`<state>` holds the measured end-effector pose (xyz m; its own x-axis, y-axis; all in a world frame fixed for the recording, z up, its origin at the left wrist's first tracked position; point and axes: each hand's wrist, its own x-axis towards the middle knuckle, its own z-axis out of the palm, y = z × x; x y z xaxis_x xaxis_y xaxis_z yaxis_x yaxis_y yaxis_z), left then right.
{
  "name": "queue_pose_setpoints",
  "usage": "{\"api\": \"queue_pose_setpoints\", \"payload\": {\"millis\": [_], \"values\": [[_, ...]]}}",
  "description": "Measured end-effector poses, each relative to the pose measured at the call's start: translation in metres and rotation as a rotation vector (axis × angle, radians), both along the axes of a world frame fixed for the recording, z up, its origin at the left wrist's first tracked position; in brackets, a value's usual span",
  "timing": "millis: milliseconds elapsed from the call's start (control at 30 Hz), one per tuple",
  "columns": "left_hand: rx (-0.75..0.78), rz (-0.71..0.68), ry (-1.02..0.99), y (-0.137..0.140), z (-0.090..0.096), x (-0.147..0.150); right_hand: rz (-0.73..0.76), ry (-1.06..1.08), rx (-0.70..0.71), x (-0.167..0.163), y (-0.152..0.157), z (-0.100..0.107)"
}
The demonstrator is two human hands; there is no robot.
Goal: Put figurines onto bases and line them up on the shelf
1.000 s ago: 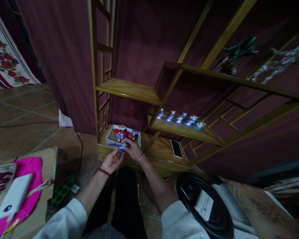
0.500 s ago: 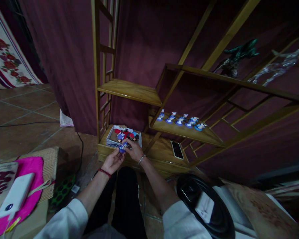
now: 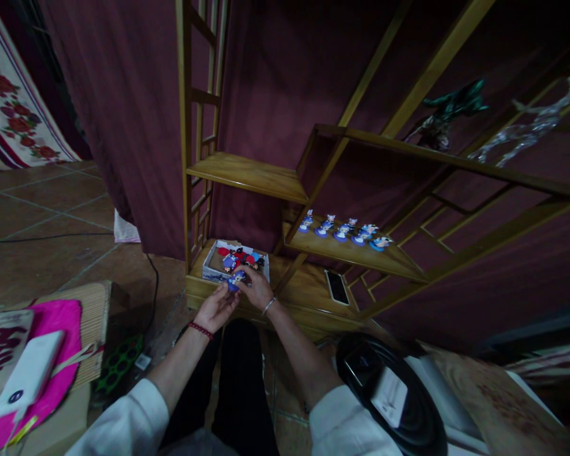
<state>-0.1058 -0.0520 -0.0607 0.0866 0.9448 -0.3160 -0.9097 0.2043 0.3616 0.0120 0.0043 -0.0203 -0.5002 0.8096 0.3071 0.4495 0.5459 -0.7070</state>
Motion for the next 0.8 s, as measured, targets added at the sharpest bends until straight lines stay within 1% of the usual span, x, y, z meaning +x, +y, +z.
{"api": "queue_pose_setpoints", "payload": {"millis": [333,800], "values": [[0.065,0.046,-0.022,0.003,-0.004,0.0,-0.068,-0.022,0.003,-0.005,-0.004,0.002],[0.102,0.106,0.008,0.005,-0.006,0.003,-0.15,-0.016,0.023,-0.011,-0.007,0.003]]}}
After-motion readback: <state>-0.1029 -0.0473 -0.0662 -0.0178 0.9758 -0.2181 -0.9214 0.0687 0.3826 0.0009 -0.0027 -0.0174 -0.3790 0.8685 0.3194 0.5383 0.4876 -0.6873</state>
